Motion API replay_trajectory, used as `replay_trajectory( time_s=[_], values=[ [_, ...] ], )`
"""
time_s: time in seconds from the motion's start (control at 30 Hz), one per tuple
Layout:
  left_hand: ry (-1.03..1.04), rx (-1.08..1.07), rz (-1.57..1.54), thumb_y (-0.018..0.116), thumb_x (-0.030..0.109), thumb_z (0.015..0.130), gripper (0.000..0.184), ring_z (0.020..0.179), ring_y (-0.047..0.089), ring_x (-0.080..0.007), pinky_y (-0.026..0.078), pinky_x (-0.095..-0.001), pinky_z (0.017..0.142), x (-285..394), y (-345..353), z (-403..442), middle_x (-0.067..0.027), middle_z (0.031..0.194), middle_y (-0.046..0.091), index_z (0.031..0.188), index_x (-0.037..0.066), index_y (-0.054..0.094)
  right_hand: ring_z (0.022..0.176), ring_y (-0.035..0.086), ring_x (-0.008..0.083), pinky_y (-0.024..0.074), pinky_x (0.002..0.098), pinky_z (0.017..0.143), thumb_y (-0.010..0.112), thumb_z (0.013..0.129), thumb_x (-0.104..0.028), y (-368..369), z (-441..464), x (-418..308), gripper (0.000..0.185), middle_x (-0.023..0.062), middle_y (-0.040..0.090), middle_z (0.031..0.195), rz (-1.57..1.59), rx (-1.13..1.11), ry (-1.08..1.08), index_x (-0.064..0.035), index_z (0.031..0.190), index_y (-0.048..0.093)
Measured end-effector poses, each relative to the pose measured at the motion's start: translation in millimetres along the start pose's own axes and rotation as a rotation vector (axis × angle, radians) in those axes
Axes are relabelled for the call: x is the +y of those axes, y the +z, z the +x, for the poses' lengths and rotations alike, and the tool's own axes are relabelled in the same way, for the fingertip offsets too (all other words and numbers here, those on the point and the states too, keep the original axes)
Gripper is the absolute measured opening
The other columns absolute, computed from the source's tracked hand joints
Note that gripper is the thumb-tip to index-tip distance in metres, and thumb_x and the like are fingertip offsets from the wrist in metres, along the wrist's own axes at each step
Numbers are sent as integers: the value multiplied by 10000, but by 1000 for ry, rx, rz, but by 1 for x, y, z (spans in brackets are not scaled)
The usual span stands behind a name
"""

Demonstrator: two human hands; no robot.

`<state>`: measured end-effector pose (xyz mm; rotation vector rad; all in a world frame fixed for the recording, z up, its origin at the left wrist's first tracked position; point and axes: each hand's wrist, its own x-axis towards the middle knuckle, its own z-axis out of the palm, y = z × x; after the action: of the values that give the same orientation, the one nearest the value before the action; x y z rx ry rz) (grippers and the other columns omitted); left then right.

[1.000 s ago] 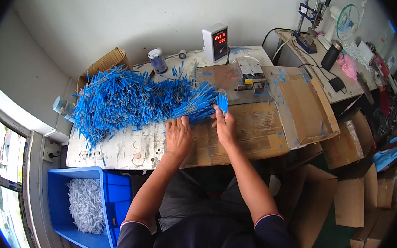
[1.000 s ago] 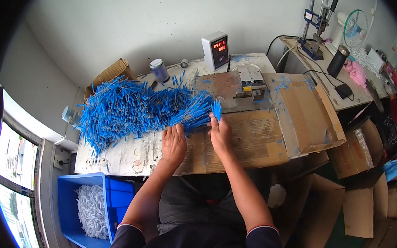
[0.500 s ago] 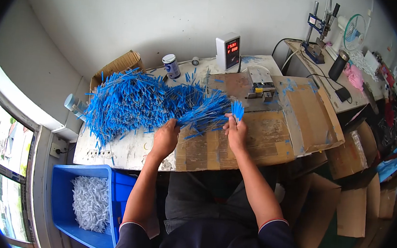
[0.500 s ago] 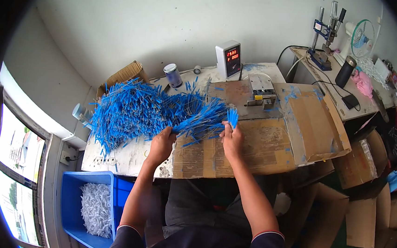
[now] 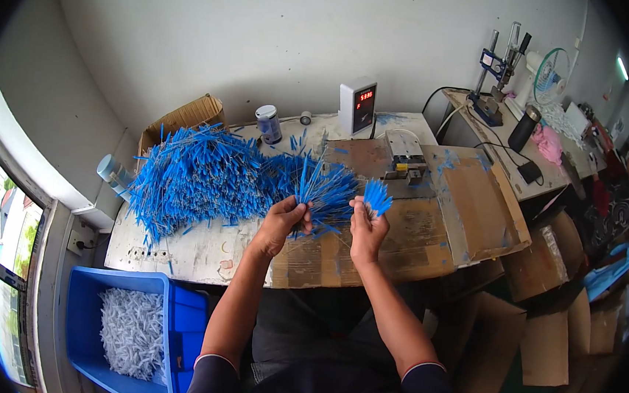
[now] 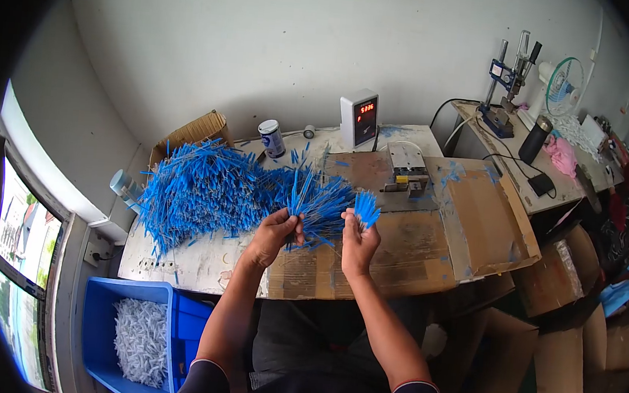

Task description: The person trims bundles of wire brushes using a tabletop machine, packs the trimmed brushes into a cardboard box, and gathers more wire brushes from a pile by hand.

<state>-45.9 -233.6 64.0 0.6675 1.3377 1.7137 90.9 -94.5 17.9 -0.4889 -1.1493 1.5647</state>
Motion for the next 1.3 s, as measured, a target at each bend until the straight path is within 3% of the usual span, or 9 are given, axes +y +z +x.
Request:
replay_trajectory(
  time_s=[0.23,0.37,0.8,1.07,1.13,1.17,1.2,1.27,1.3],
  values=[
    [-4,-107,44,542,141,1042,185,677,562,-114,464,-255,638,-12,15,-2,-15,831,601,1130,3,629,549,483,41,314,198,421,684,953,-84,19,18,-53,215,63,682,948,259,-81,392,17,1141,659],
    [-36,-181,113,556,153,1037,198,648,543,-100,443,-244,606,-13,20,-5,-8,806,595,1127,0,644,548,490,44,306,203,407,712,930,-74,14,32,-54,200,32,661,870,307,-229,472,32,1097,682],
    [-36,-136,-43,541,180,1049,201,586,480,-97,393,-240,542,-32,21,-2,-3,779,580,1110,13,635,546,505,61,304,213,403,717,902,-57,18,31,-52,92,83,696,896,149,-148,376,17,949,691],
    [-32,-60,-70,532,210,1059,175,587,494,-103,394,-240,521,-38,9,-4,2,779,565,1061,55,614,574,494,36,318,195,408,664,971,-102,6,57,-71,63,61,715,905,149,145,62,-39,966,666],
    [-23,-39,-92,526,213,1062,177,590,500,-106,400,-244,521,-41,10,0,0,781,567,1059,57,610,699,545,35,355,193,456,617,1002,-118,6,55,-71,79,77,723,954,-7,171,-118,-48,1035,635],
    [-16,-18,-110,520,216,1065,179,592,506,-108,406,-248,521,-43,12,2,-1,782,568,1057,59,605,762,570,61,436,213,551,579,1025,-121,-1,55,-61,91,57,694,940,-86,139,-195,-47,1077,594],
    [-11,-16,-115,520,216,1065,179,592,506,-108,406,-248,521,-44,13,3,-1,782,568,1057,59,605,762,570,61,436,213,551,579,1025,-121,-5,52,-55,91,57,694,940,-88,133,-198,-47,1077,594],
    [-14,3,-110,516,215,1066,179,593,510,-112,415,-252,526,-43,17,6,-3,781,569,1063,58,601,777,575,90,481,251,638,551,1038,-110,-10,44,-47,88,30,637,899,-410,75,-575,-31,1073,569],
    [-11,8,-115,516,215,1066,179,593,510,-112,415,-252,526,-43,18,7,-3,781,569,1063,58,601,808,573,119,500,293,745,532,1047,-109,-13,37,-42,142,23,588,887,-413,-5,-552,-4,1140,553]
  ],
)
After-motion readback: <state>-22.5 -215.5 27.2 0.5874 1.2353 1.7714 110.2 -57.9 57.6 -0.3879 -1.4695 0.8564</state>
